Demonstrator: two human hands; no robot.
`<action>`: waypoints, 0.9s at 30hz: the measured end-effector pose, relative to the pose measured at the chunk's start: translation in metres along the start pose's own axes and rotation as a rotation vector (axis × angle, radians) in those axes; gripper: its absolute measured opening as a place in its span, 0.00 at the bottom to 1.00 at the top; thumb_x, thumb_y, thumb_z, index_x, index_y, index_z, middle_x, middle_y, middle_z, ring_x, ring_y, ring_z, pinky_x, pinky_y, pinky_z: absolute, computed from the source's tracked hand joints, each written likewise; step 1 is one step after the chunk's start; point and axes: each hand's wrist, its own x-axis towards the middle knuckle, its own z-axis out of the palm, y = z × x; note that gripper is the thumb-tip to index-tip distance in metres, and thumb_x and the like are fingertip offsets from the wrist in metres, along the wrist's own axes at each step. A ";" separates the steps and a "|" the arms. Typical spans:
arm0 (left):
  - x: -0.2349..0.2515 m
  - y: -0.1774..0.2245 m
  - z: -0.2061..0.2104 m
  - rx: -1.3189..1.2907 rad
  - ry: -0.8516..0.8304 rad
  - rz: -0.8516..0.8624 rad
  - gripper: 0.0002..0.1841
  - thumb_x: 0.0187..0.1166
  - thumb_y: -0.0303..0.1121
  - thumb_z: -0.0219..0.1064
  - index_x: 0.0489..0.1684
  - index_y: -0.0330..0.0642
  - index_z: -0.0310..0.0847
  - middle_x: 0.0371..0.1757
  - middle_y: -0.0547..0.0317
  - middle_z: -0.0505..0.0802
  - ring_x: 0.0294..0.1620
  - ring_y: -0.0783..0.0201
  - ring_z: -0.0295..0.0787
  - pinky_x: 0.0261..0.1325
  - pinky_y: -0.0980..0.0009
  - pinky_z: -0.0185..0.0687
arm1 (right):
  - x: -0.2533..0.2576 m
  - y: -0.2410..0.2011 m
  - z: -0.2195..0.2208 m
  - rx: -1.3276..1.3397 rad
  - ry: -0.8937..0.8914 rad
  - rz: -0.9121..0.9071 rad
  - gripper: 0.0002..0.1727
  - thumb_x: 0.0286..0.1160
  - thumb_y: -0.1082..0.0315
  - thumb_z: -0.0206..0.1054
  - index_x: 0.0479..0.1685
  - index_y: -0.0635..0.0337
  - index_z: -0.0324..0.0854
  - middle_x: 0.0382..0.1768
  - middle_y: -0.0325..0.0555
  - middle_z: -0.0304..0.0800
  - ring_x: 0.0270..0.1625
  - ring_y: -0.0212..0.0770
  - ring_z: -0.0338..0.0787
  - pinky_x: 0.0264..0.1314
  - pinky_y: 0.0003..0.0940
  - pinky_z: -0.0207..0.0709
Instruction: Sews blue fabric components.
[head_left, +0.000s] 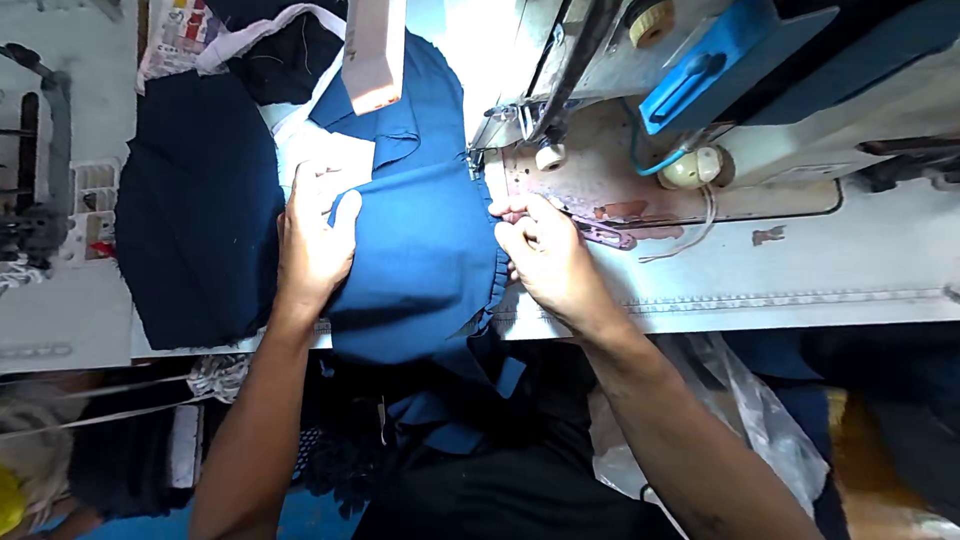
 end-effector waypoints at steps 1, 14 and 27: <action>-0.001 0.001 -0.001 0.004 -0.007 -0.010 0.21 0.86 0.39 0.63 0.74 0.44 0.71 0.54 0.60 0.95 0.54 0.72 0.91 0.59 0.68 0.85 | 0.000 0.000 -0.001 -0.051 0.002 -0.026 0.16 0.90 0.64 0.58 0.71 0.50 0.80 0.25 0.43 0.79 0.15 0.35 0.75 0.14 0.30 0.73; 0.014 0.041 0.045 0.134 -0.368 0.678 0.19 0.86 0.30 0.54 0.68 0.44 0.88 0.74 0.53 0.89 0.82 0.48 0.77 0.87 0.48 0.63 | -0.004 0.003 0.019 -0.414 0.001 -0.183 0.19 0.85 0.69 0.58 0.68 0.59 0.86 0.47 0.50 0.95 0.43 0.45 0.94 0.48 0.45 0.87; 0.033 0.001 0.060 0.029 -0.514 0.745 0.22 0.84 0.32 0.52 0.70 0.50 0.87 0.75 0.63 0.89 0.86 0.51 0.73 0.90 0.45 0.56 | 0.004 0.002 0.018 -0.433 -0.003 -0.160 0.21 0.86 0.66 0.59 0.73 0.58 0.84 0.45 0.46 0.96 0.35 0.38 0.91 0.41 0.36 0.85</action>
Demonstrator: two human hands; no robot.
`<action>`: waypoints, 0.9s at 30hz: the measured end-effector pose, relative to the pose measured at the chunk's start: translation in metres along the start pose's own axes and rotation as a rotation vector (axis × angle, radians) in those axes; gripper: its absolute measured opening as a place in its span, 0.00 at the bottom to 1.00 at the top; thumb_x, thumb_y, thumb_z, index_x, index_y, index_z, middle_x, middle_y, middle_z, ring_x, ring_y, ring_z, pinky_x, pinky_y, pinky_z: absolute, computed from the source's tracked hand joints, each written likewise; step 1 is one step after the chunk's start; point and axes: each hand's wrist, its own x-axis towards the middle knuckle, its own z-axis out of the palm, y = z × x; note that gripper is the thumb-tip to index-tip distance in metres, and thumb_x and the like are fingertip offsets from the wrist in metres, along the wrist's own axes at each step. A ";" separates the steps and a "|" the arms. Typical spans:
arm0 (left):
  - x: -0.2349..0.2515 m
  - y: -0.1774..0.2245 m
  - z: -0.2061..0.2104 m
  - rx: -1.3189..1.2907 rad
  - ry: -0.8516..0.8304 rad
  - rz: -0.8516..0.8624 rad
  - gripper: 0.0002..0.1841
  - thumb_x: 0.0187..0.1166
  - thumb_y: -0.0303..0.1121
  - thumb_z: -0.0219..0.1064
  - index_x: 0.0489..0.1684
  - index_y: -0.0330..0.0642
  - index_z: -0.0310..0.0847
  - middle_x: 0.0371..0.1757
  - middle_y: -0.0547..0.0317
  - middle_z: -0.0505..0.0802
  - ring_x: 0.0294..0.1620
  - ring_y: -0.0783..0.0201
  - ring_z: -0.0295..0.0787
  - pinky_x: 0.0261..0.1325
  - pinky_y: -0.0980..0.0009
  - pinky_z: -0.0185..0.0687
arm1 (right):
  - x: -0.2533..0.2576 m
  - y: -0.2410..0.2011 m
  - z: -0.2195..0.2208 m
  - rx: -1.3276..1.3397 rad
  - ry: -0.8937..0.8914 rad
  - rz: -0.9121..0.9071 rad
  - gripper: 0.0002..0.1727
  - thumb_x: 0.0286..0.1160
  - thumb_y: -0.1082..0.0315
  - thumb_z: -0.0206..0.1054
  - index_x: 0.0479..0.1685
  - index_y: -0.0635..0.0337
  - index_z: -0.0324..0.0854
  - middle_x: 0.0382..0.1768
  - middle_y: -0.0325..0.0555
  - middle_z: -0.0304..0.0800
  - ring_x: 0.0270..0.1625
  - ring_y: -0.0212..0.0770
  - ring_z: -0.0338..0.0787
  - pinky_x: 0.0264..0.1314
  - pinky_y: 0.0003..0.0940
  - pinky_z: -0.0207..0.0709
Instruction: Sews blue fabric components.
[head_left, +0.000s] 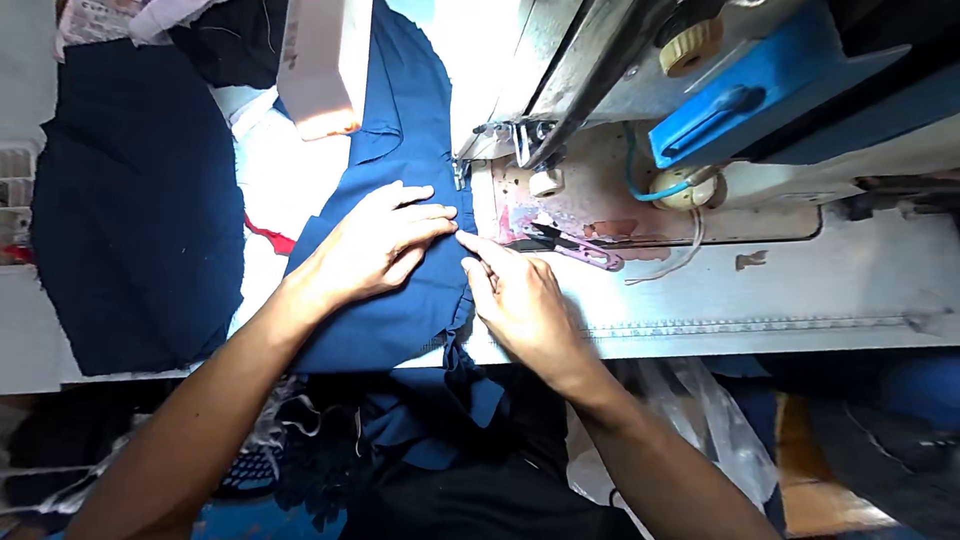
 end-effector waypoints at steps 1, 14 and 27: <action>0.001 -0.003 -0.001 0.007 -0.004 0.005 0.22 0.85 0.32 0.52 0.71 0.50 0.87 0.75 0.63 0.88 0.86 0.51 0.72 0.90 0.45 0.56 | 0.002 -0.001 -0.001 0.000 -0.005 0.001 0.21 0.86 0.66 0.59 0.73 0.58 0.84 0.45 0.46 0.96 0.35 0.38 0.91 0.40 0.37 0.85; 0.015 -0.026 -0.009 0.072 -0.041 0.027 0.24 0.84 0.33 0.49 0.73 0.51 0.85 0.78 0.62 0.87 0.87 0.50 0.70 0.90 0.46 0.54 | 0.013 0.000 -0.013 0.043 -0.055 -0.024 0.21 0.88 0.65 0.60 0.78 0.55 0.80 0.44 0.51 0.93 0.39 0.46 0.91 0.43 0.48 0.83; 0.011 0.005 -0.005 0.109 0.004 -0.072 0.22 0.86 0.34 0.51 0.72 0.51 0.86 0.77 0.62 0.87 0.87 0.48 0.71 0.88 0.37 0.56 | 0.012 -0.002 0.006 0.047 0.069 0.079 0.22 0.86 0.61 0.63 0.74 0.57 0.71 0.25 0.43 0.82 0.22 0.41 0.82 0.25 0.41 0.78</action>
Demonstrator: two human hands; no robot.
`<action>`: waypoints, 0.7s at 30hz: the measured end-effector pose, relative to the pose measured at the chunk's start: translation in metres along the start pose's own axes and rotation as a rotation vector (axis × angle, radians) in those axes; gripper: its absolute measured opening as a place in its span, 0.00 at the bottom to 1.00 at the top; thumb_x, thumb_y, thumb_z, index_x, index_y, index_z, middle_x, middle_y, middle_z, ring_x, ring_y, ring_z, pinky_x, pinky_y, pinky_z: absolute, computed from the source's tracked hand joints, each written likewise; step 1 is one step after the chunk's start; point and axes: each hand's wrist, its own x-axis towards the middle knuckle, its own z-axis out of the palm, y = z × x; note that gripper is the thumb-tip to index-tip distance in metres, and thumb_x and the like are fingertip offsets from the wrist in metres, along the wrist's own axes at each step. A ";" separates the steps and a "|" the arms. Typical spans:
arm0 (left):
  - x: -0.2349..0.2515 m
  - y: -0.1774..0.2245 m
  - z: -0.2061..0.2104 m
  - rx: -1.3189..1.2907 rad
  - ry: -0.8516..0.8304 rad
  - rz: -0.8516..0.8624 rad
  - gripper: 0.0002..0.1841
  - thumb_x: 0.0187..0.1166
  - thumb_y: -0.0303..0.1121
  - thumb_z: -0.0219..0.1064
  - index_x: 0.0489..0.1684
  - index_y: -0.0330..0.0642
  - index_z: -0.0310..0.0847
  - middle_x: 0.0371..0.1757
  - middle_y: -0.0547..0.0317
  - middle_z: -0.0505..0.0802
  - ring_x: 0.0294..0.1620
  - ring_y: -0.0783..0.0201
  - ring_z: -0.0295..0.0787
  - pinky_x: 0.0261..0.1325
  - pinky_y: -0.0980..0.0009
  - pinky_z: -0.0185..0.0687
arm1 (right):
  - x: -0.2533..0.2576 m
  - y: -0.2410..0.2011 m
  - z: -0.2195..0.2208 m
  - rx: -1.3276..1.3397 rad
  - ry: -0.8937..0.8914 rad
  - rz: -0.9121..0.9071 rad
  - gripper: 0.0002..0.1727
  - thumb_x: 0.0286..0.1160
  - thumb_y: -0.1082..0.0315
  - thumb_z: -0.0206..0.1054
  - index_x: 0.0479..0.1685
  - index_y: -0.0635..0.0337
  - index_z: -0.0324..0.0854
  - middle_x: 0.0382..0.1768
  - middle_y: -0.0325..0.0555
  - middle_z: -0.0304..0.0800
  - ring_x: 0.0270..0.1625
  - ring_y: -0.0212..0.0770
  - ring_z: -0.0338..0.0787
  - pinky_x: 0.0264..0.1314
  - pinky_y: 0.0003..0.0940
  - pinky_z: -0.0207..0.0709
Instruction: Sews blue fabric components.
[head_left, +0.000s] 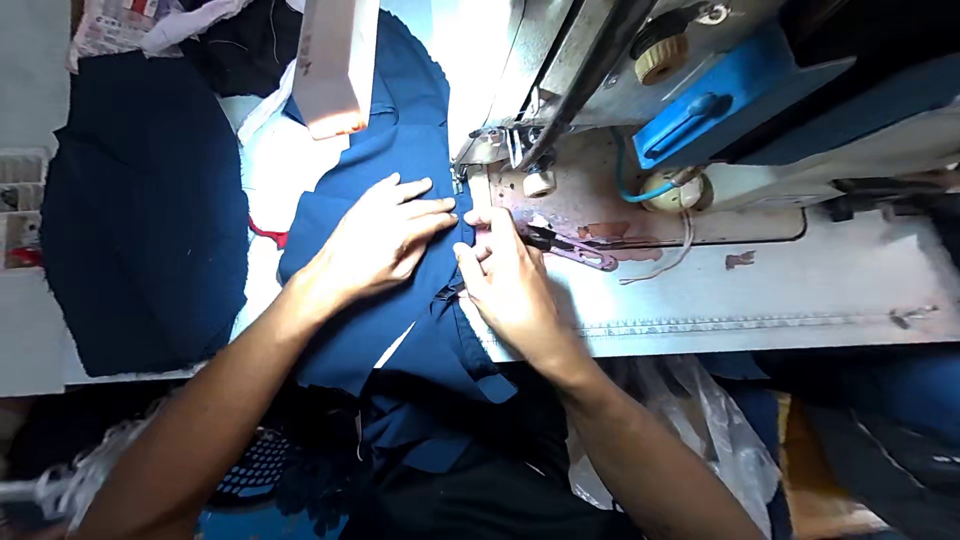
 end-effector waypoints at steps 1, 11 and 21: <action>-0.004 -0.001 0.003 -0.020 -0.005 0.006 0.23 0.86 0.33 0.51 0.73 0.51 0.86 0.78 0.63 0.86 0.88 0.48 0.70 0.89 0.37 0.55 | -0.001 0.002 -0.001 0.011 0.002 -0.015 0.21 0.86 0.62 0.62 0.74 0.56 0.72 0.26 0.42 0.82 0.23 0.40 0.82 0.26 0.39 0.78; 0.007 -0.020 0.000 0.011 -0.046 -0.006 0.25 0.85 0.34 0.48 0.76 0.55 0.83 0.81 0.65 0.84 0.90 0.50 0.66 0.90 0.36 0.50 | 0.003 0.002 -0.012 0.046 -0.058 -0.025 0.14 0.87 0.64 0.63 0.64 0.55 0.85 0.31 0.45 0.88 0.25 0.39 0.84 0.28 0.39 0.79; -0.005 0.028 -0.002 0.085 0.103 -0.104 0.18 0.88 0.39 0.54 0.65 0.49 0.88 0.69 0.53 0.89 0.79 0.49 0.78 0.86 0.43 0.61 | 0.000 -0.004 0.001 0.165 -0.009 0.071 0.23 0.84 0.56 0.68 0.70 0.55 0.69 0.26 0.40 0.87 0.21 0.35 0.87 0.24 0.36 0.85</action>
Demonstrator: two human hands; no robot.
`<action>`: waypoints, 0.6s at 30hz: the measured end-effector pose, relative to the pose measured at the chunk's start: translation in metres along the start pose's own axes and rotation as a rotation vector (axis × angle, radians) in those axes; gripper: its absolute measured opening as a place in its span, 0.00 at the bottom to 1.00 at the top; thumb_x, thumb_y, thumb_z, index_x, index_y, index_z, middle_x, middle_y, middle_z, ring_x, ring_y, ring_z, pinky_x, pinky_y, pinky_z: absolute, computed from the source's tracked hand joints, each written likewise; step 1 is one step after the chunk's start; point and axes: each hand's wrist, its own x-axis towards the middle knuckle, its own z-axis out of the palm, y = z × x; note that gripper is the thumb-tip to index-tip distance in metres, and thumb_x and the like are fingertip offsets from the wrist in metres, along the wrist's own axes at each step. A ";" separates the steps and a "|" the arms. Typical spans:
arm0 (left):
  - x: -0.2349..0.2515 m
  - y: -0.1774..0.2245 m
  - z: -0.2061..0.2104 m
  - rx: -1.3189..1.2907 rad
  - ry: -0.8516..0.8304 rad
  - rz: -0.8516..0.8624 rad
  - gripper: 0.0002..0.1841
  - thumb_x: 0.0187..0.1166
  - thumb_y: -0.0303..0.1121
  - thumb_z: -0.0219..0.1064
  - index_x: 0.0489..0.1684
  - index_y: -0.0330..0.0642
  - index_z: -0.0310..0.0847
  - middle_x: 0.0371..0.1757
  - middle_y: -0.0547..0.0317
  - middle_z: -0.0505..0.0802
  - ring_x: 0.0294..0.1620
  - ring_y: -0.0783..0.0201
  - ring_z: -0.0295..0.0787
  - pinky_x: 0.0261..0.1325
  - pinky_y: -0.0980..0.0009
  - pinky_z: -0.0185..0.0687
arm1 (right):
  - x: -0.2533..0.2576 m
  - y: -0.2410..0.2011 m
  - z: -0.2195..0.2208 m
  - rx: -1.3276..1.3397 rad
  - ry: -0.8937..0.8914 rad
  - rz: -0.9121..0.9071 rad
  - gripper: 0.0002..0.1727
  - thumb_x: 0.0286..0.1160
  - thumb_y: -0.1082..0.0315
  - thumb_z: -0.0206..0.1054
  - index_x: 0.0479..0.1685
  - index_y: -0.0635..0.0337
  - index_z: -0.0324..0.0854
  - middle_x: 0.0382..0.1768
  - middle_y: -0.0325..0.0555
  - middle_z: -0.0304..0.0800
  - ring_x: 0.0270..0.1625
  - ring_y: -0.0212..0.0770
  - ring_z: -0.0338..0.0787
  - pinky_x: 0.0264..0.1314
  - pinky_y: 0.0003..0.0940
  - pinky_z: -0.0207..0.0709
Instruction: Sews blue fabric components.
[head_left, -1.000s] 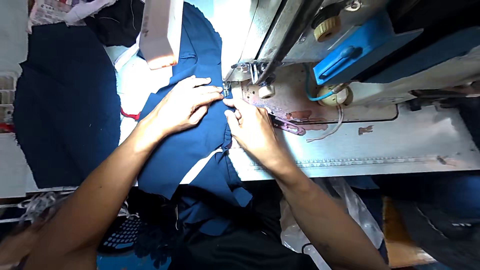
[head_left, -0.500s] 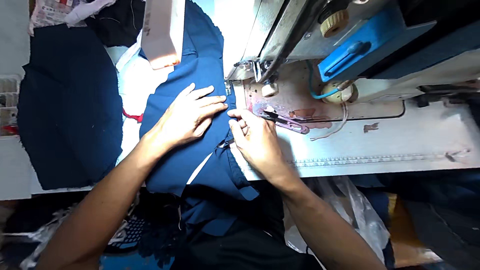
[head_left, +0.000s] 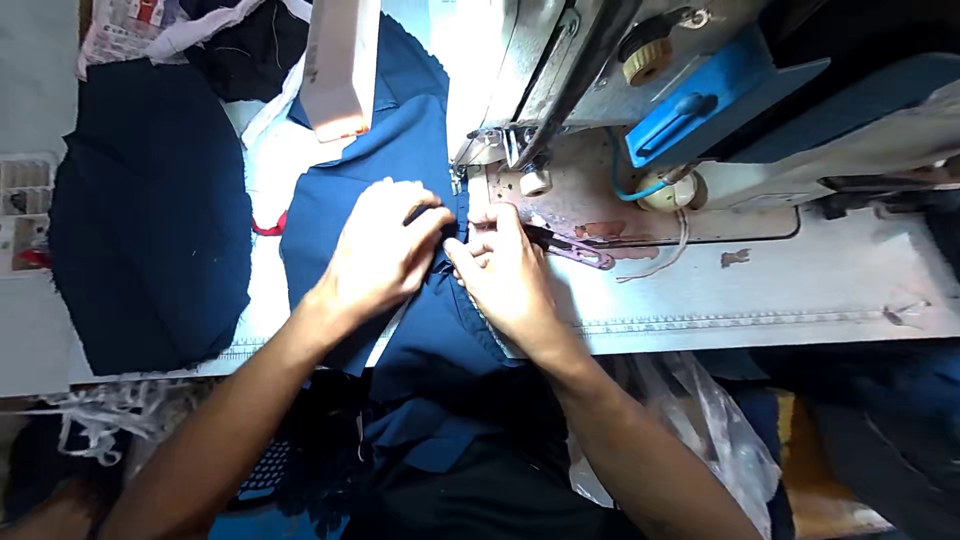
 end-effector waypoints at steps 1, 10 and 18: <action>-0.007 0.007 0.003 -0.050 0.037 0.000 0.17 0.87 0.40 0.57 0.62 0.46 0.88 0.63 0.51 0.90 0.73 0.50 0.81 0.81 0.48 0.66 | -0.001 0.002 0.000 0.027 -0.003 -0.009 0.22 0.83 0.60 0.67 0.71 0.55 0.69 0.27 0.40 0.86 0.22 0.35 0.86 0.24 0.35 0.84; -0.011 -0.007 -0.001 0.023 0.000 0.022 0.28 0.75 0.48 0.64 0.70 0.39 0.81 0.72 0.42 0.87 0.76 0.44 0.81 0.82 0.42 0.66 | 0.019 0.001 -0.033 0.684 -0.240 0.203 0.12 0.84 0.72 0.64 0.63 0.55 0.77 0.29 0.37 0.86 0.21 0.27 0.83 0.22 0.20 0.81; 0.006 -0.003 -0.072 0.255 -0.251 -0.112 0.22 0.71 0.40 0.68 0.66 0.54 0.87 0.53 0.47 0.91 0.62 0.38 0.83 0.66 0.32 0.66 | 0.016 0.002 -0.036 0.613 -0.274 0.173 0.10 0.84 0.72 0.66 0.58 0.58 0.83 0.26 0.41 0.87 0.18 0.29 0.83 0.19 0.20 0.79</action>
